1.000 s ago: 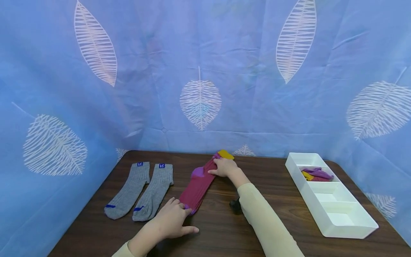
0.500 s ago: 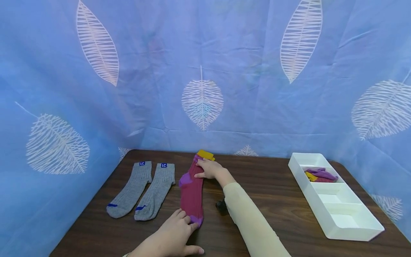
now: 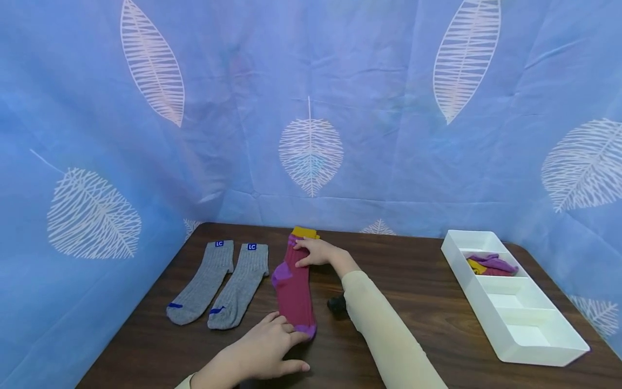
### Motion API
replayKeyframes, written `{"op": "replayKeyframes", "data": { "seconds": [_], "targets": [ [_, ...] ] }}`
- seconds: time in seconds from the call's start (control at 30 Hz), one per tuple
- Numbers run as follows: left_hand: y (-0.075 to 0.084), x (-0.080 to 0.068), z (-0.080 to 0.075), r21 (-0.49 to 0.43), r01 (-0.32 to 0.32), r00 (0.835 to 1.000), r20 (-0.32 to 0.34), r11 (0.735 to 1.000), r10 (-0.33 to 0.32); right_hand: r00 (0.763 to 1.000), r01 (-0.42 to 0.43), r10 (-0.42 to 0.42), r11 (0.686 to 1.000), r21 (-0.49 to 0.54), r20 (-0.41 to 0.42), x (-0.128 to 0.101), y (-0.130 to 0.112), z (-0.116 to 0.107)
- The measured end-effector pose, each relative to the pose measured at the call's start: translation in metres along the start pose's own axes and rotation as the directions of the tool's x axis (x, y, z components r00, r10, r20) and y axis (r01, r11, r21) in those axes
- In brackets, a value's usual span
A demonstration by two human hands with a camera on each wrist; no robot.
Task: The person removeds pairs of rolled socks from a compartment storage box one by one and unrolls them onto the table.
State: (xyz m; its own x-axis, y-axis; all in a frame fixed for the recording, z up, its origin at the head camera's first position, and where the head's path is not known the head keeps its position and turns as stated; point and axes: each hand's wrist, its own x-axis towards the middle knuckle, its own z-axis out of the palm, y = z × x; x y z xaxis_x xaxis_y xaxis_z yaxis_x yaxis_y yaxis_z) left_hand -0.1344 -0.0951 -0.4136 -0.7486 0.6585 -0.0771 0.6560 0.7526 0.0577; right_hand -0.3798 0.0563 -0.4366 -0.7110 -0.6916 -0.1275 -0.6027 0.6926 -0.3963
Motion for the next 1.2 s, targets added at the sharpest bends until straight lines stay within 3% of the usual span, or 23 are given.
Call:
{"op": "replayKeyframes", "data": {
  "seconds": [0.13,0.3,0.53,0.67,0.87,1.2],
  "targets": [
    [-0.008,-0.002,-0.004,-0.049,-0.030,0.999,-0.019,0.998,0.029,0.997,-0.003,0.004,1.000,0.013,-0.072,0.002,0.009,-0.004],
    [-0.018,-0.006,-0.007,-0.062,-0.074,0.997,-0.021,0.995,0.073,0.980,-0.124,0.125,0.992,0.015,-0.158,0.000,0.018,-0.006],
    [-0.021,-0.007,-0.004,-0.090,-0.069,0.997,0.040,0.994,0.073,0.984,-0.158,0.157,0.987,-0.008,-0.080,0.002,0.024,-0.001],
    [-0.020,-0.006,-0.003,-0.115,-0.043,0.997,0.057,0.992,0.049,0.985,-0.145,0.141,0.989,-0.039,-0.095,0.002,0.024,0.000],
    [-0.017,-0.005,-0.006,-0.120,-0.032,0.997,0.059,0.992,0.039,0.987,-0.135,0.119,0.980,-0.149,-0.112,0.000,0.019,-0.002],
    [-0.010,-0.009,-0.003,-0.027,-0.081,0.997,0.007,0.996,0.081,0.984,-0.129,0.070,0.914,-0.385,-0.163,0.003,0.007,0.000]
  ]
}}
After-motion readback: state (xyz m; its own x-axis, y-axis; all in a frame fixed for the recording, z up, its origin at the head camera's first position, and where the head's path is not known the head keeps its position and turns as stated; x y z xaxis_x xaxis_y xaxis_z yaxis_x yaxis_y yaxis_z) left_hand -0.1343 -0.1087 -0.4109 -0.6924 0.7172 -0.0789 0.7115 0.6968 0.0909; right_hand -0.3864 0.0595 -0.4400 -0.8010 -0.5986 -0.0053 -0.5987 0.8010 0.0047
